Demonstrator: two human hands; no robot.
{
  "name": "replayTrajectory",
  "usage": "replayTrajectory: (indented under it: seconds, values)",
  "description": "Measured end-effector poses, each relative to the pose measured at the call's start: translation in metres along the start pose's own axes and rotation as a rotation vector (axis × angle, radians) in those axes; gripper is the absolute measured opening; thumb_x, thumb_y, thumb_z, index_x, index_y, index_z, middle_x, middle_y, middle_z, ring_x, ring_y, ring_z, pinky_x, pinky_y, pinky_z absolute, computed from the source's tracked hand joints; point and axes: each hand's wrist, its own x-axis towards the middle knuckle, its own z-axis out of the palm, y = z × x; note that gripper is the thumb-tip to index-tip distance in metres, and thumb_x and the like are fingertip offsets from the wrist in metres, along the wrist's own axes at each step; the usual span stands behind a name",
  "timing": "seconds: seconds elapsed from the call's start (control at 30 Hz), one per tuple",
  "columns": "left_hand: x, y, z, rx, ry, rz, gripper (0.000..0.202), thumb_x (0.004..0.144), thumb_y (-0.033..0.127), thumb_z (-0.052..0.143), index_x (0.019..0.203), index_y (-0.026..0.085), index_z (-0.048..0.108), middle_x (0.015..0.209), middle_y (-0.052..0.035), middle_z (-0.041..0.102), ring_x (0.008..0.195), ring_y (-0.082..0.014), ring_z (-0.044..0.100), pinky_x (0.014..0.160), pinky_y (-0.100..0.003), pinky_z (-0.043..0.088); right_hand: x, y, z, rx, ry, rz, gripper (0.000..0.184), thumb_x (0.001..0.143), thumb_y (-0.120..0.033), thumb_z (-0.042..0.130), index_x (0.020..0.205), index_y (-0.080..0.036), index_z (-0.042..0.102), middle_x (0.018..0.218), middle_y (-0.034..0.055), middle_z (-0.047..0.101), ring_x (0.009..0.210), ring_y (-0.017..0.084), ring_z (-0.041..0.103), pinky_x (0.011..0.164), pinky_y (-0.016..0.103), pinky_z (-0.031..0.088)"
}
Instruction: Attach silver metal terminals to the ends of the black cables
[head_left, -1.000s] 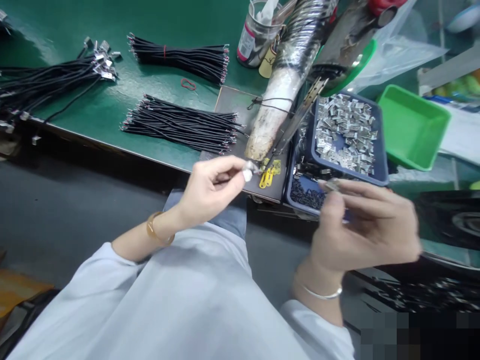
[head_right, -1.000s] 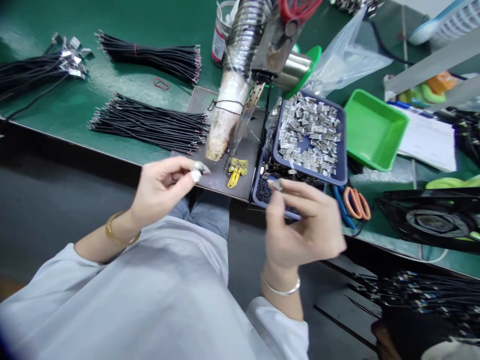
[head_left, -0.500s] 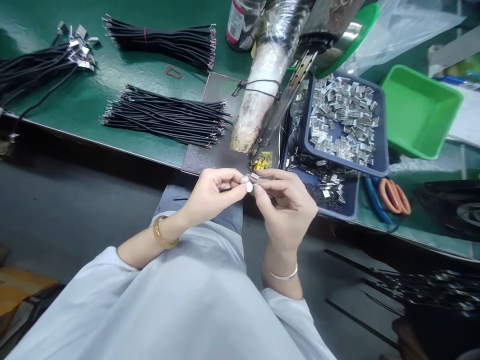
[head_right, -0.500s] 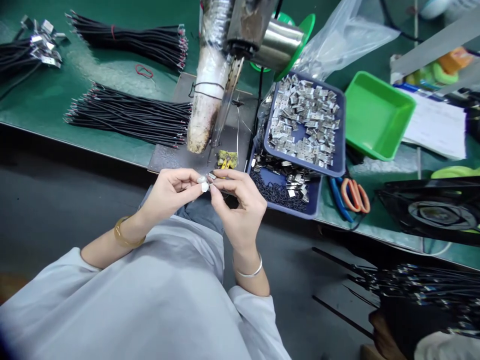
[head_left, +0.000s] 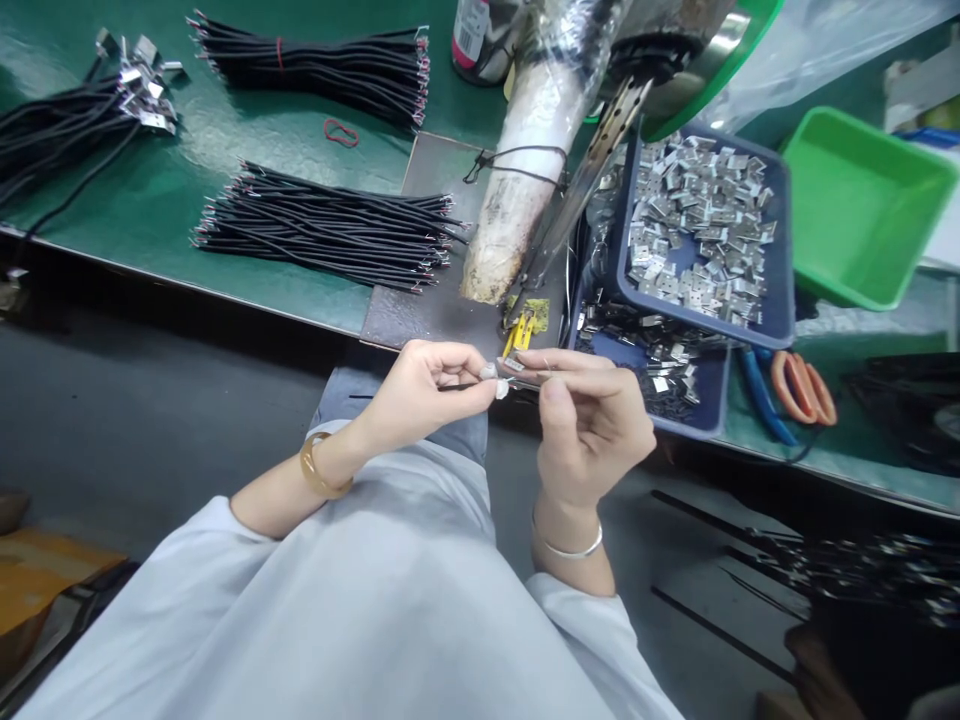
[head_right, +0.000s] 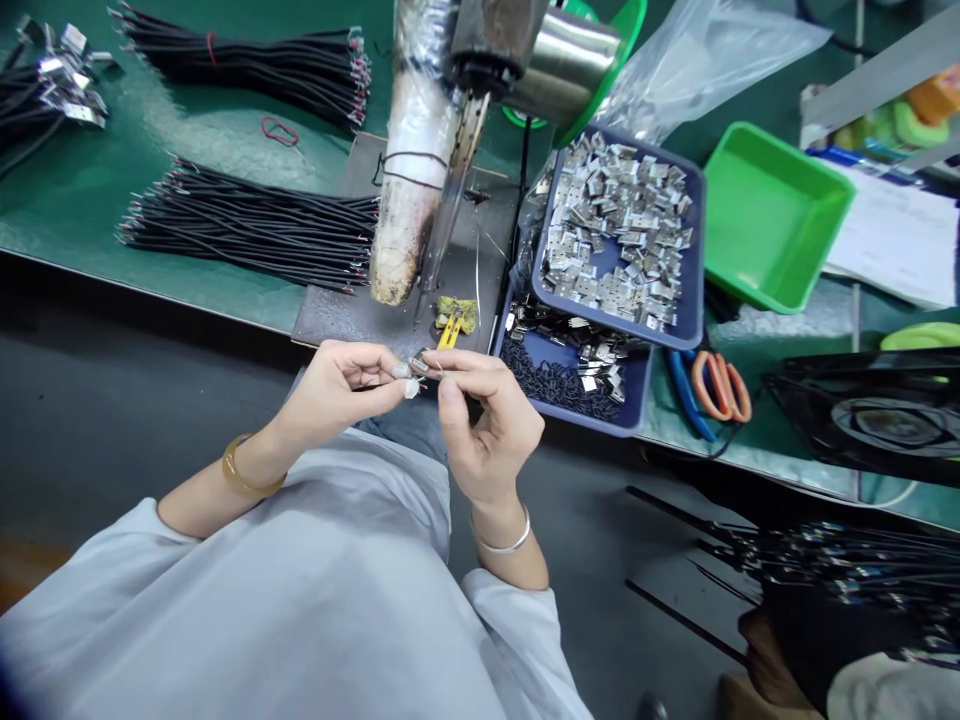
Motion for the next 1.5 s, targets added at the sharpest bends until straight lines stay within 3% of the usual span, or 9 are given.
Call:
replayTrajectory:
  seconds: [0.2, 0.33, 0.67, 0.77, 0.9, 1.03, 1.2, 1.33, 1.5]
  values:
    - [0.001, -0.002, -0.002, 0.047, 0.01, 0.05, 0.024, 0.068, 0.025, 0.077, 0.062, 0.013, 0.057, 0.053, 0.0056, 0.046, 0.051, -0.0033, 0.036, 0.047, -0.017, 0.029, -0.001, 0.002, 0.001, -0.05, 0.103, -0.075, 0.011, 0.09, -0.009, 0.066, 0.091, -0.02, 0.067, 0.094, 0.0012, 0.077, 0.085, 0.015, 0.075, 0.07, 0.028, 0.065]
    - [0.001, -0.004, -0.003, 0.081, 0.021, 0.094, 0.019, 0.07, 0.022, 0.071, 0.061, 0.014, 0.055, 0.053, 0.0058, 0.044, 0.051, -0.0036, 0.035, 0.048, -0.017, 0.029, -0.003, 0.002, 0.001, -0.091, 0.08, -0.104, 0.015, 0.086, -0.006, 0.07, 0.09, -0.02, 0.068, 0.093, 0.0009, 0.077, 0.087, 0.015, 0.075, 0.072, 0.029, 0.064]
    - [-0.004, -0.01, -0.004, 0.148, 0.064, 0.191, 0.011, 0.072, 0.022, 0.072, 0.069, 0.013, 0.066, 0.064, 0.0007, 0.062, 0.057, -0.0065, 0.05, 0.056, -0.017, 0.044, 0.003, 0.002, 0.002, 0.157, 0.059, 0.193, 0.007, 0.09, -0.017, 0.07, 0.085, -0.02, 0.066, 0.091, 0.0007, 0.075, 0.08, 0.014, 0.075, 0.069, 0.027, 0.067]
    - [-0.006, -0.01, -0.004, 0.158, 0.098, 0.22, 0.008, 0.074, 0.02, 0.072, 0.075, 0.014, 0.066, 0.061, 0.0029, 0.06, 0.054, -0.0053, 0.047, 0.053, -0.016, 0.041, 0.002, 0.003, 0.001, 0.158, 0.021, 0.233, 0.009, 0.091, -0.019, 0.07, 0.084, -0.019, 0.065, 0.09, 0.0008, 0.075, 0.075, 0.014, 0.075, 0.066, 0.027, 0.066]
    - [-0.005, -0.01, -0.004, 0.114, 0.132, 0.227, 0.015, 0.073, 0.022, 0.076, 0.085, 0.015, 0.068, 0.056, 0.0052, 0.058, 0.05, -0.0049, 0.046, 0.05, -0.015, 0.04, -0.001, 0.002, 0.001, 0.0, 0.058, 0.121, 0.008, 0.09, -0.017, 0.07, 0.084, -0.02, 0.066, 0.087, 0.001, 0.076, 0.074, 0.016, 0.075, 0.063, 0.028, 0.065]
    - [-0.004, -0.01, -0.003, 0.078, 0.122, 0.226, 0.009, 0.072, 0.021, 0.076, 0.074, 0.013, 0.071, 0.069, -0.0014, 0.069, 0.059, -0.0077, 0.058, 0.058, -0.017, 0.05, 0.001, -0.001, 0.004, -0.188, 0.151, -0.095, 0.013, 0.085, -0.009, 0.073, 0.088, -0.022, 0.071, 0.09, 0.0009, 0.076, 0.084, 0.017, 0.075, 0.072, 0.031, 0.064]
    - [-0.003, -0.007, -0.001, 0.056, 0.112, 0.21, 0.005, 0.068, 0.015, 0.071, 0.069, 0.013, 0.066, 0.063, 0.0023, 0.062, 0.054, -0.0051, 0.052, 0.051, -0.013, 0.043, 0.005, -0.005, 0.002, -0.124, -0.012, 0.012, 0.013, 0.084, -0.009, 0.074, 0.088, -0.022, 0.072, 0.09, 0.0007, 0.076, 0.084, 0.015, 0.074, 0.069, 0.028, 0.062]
    - [-0.002, -0.004, -0.002, 0.09, 0.152, 0.188, 0.008, 0.067, 0.02, 0.07, 0.068, 0.014, 0.064, 0.06, 0.0031, 0.055, 0.054, -0.0052, 0.046, 0.049, -0.014, 0.038, 0.001, -0.001, 0.0, -0.153, 0.067, -0.058, 0.015, 0.083, -0.009, 0.075, 0.089, -0.022, 0.073, 0.084, -0.0003, 0.076, 0.081, 0.016, 0.074, 0.069, 0.03, 0.062]
    - [0.001, -0.002, -0.003, 0.132, 0.152, 0.17, 0.011, 0.067, 0.023, 0.069, 0.064, 0.014, 0.061, 0.054, 0.0048, 0.042, 0.051, -0.0043, 0.032, 0.046, -0.017, 0.026, -0.002, 0.003, 0.003, -0.12, 0.082, -0.073, 0.016, 0.087, -0.009, 0.07, 0.096, -0.022, 0.071, 0.098, 0.0023, 0.076, 0.092, 0.017, 0.074, 0.079, 0.034, 0.064]
